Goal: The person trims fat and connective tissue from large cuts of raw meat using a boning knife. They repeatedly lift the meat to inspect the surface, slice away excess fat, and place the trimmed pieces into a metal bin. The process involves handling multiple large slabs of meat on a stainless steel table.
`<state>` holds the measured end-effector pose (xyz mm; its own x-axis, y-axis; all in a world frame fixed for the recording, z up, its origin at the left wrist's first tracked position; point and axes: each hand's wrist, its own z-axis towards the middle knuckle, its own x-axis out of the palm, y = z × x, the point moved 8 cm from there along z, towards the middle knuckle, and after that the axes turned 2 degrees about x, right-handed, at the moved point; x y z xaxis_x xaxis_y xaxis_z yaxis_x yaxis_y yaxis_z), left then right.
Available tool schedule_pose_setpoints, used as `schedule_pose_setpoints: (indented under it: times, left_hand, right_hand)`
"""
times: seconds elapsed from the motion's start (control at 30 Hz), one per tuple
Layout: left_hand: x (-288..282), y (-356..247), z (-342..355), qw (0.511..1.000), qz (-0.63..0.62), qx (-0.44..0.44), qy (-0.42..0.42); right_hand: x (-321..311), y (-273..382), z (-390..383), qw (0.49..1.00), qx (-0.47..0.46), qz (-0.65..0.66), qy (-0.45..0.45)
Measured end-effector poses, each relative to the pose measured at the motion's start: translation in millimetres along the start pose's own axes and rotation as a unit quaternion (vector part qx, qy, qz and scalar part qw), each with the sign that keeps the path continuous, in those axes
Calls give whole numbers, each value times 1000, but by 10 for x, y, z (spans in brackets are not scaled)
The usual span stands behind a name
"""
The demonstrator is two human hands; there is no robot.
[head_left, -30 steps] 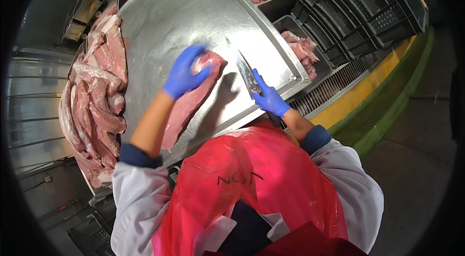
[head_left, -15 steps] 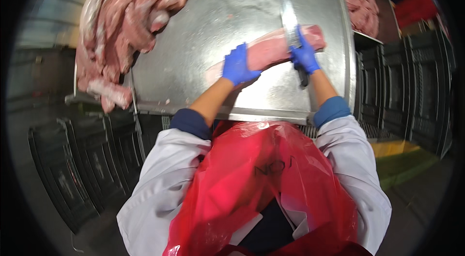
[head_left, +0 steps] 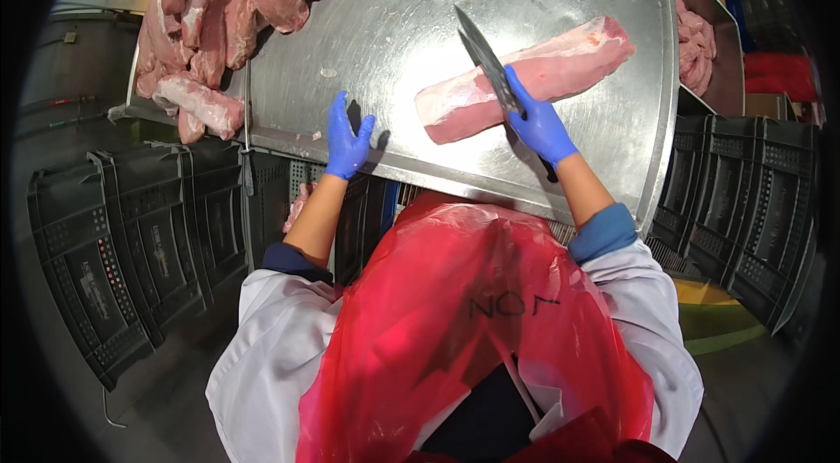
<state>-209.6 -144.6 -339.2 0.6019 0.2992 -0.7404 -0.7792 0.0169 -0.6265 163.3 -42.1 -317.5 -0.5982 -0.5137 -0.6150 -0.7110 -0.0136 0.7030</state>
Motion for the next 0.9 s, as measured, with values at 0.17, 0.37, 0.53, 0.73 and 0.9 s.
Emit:
schedule_pose_setpoints:
  times: [0.17, 0.37, 0.53, 0.73, 0.9]
  left_hand:
    - [-353, 191, -207, 996, -48, -73, -35]
    - [-321, 256, -63, 971, -188, -124, -78]
    - [-543, 89, 177, 969, -207, -79, -104]
    - [-584, -296, 568, 968, -232, -15, -93]
    - [-397, -557, 881, 968, -237, 32, -72]
  right_hand:
    - [201, -320, -834, 996, -29, 83, 16]
    - [324, 115, -199, 995, -9, 89, -47]
    - [714, -41, -857, 982, 57, 176, 33]
    - [813, 112, -611, 987, 53, 143, -51]
    - [1155, 87, -1860, 984, 14, 177, -15]
